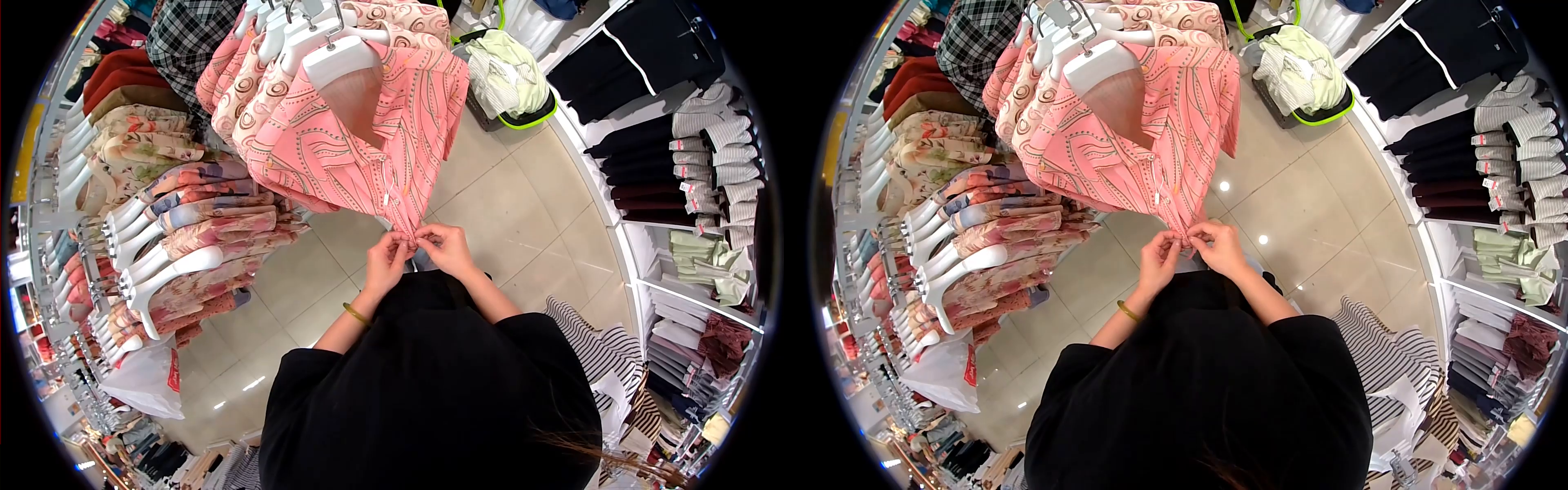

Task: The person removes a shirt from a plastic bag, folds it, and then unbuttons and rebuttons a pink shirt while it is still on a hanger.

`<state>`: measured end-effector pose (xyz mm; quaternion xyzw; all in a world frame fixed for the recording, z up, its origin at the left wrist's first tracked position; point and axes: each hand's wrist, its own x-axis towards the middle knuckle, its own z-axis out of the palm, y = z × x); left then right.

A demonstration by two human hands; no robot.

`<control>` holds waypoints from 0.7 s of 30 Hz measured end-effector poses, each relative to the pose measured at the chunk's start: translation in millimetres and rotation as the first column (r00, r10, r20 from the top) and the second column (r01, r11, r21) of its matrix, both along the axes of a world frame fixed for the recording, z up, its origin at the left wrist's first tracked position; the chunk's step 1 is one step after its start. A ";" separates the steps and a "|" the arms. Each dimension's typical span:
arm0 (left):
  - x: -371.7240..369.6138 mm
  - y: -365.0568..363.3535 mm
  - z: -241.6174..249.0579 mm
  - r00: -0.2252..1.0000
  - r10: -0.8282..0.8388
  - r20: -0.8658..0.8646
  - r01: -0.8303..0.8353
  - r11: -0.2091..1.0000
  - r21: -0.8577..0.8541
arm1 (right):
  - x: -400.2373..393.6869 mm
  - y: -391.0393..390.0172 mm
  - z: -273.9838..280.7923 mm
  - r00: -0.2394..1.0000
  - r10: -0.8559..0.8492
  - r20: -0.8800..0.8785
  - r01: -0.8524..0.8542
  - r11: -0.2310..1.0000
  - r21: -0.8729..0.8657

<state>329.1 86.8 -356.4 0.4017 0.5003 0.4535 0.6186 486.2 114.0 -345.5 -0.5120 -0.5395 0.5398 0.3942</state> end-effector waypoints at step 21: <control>0.5 13.2 28.7 0.843 0.151 -0.516 0.049 0.934 0.353 | -2.2 7.1 9.6 0.996 0.049 -0.069 -0.057 0.992 -0.115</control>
